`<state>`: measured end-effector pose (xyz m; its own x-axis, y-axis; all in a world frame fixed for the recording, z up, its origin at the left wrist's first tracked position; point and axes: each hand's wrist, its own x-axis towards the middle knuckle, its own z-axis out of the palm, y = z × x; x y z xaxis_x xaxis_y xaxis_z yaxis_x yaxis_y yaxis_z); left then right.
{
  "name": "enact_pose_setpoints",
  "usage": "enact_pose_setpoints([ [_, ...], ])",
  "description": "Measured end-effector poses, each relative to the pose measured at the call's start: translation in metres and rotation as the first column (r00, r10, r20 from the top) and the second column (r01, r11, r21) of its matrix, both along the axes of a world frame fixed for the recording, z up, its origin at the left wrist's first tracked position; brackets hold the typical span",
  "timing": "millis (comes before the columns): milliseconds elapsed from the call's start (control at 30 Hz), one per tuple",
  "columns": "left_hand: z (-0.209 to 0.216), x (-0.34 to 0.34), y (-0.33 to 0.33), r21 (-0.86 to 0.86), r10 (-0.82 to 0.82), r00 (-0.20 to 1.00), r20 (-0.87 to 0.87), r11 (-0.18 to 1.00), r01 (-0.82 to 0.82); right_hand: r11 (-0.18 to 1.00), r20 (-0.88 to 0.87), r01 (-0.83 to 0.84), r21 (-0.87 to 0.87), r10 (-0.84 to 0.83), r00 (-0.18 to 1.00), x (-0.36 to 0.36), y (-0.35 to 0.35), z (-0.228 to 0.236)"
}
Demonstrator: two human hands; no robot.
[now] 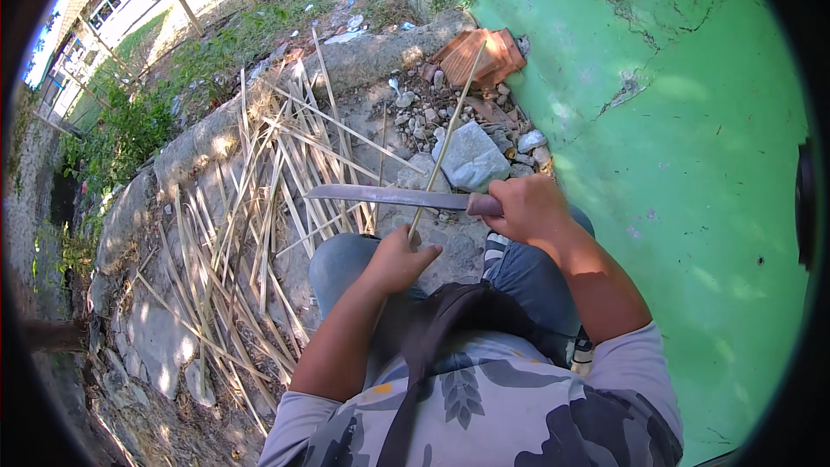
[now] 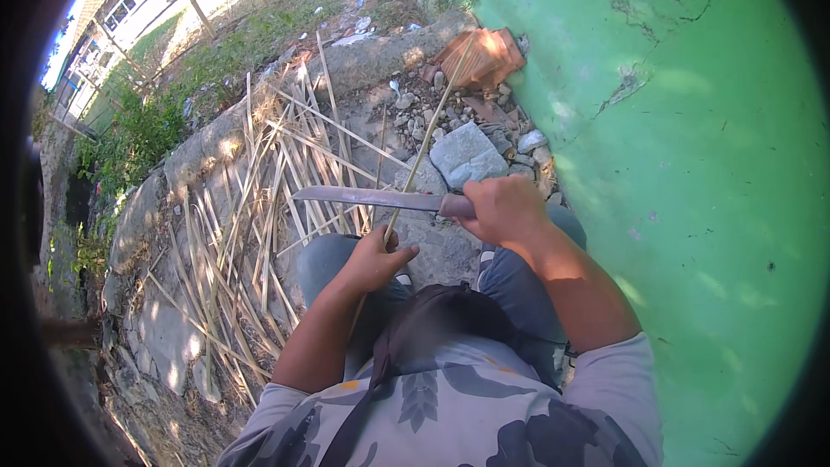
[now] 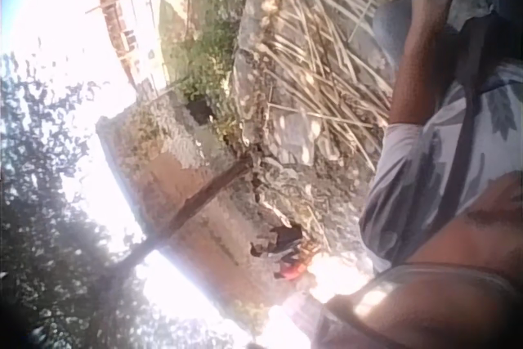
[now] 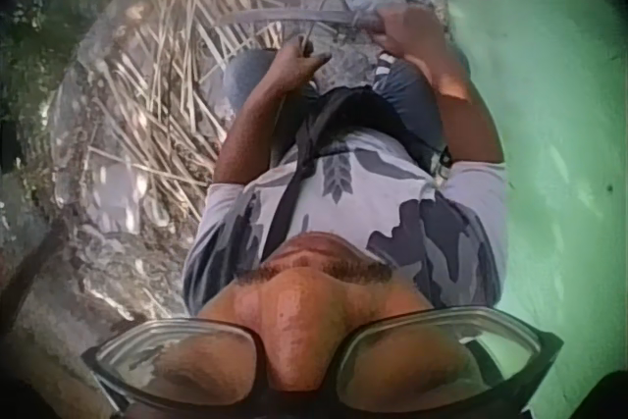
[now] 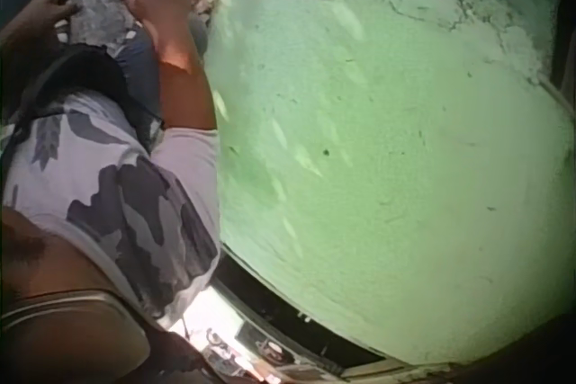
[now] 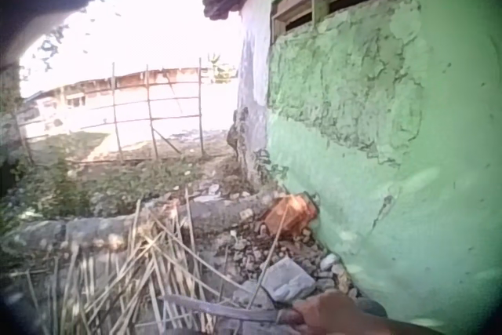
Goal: The person holds a bamboo stick and repeatedly scrapes along its length using a machete.
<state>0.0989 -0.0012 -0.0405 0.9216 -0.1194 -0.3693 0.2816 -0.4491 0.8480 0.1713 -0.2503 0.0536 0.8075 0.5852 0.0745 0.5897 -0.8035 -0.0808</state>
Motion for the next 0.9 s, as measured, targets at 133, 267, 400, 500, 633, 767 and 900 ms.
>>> enact_pose_setpoints([
  [133,-0.001,0.003,0.000,0.021,-0.033,0.999,0.027,0.999,0.033,0.999,-0.027,0.044,-0.003,-0.044,0.999,0.018,-0.008,-0.023],
  [267,-0.004,0.007,-0.001,-0.013,-0.037,0.999,-0.020,0.999,0.037,0.997,-0.070,0.080,0.019,-0.078,0.995,0.032,-0.010,-0.025],
  [400,-0.003,0.008,0.001,0.002,-0.069,0.997,-0.040,0.998,0.070,0.996,-0.077,0.084,0.003,-0.083,0.994,0.024,0.000,-0.026],
  [500,0.000,0.005,0.000,-0.024,-0.044,0.999,-0.026,0.999,0.044,0.998,-0.135,0.063,0.011,-0.061,0.989,0.034,0.000,-0.035],
  [633,0.000,0.009,0.003,-0.049,-0.042,0.996,-0.073,0.998,0.039,0.996,-0.175,0.083,0.022,-0.078,0.981,0.054,0.001,-0.051],
  [767,-0.003,0.006,0.007,-0.074,-0.002,0.998,-0.066,0.997,-0.003,0.992,-0.247,0.053,0.115,-0.023,0.969,0.039,0.025,-0.051],
  [900,-0.001,0.006,0.005,-0.033,-0.033,0.997,-0.071,0.999,0.030,0.999,-0.194,-0.029,-0.031,0.022,0.981,0.049,0.029,-0.044],
])
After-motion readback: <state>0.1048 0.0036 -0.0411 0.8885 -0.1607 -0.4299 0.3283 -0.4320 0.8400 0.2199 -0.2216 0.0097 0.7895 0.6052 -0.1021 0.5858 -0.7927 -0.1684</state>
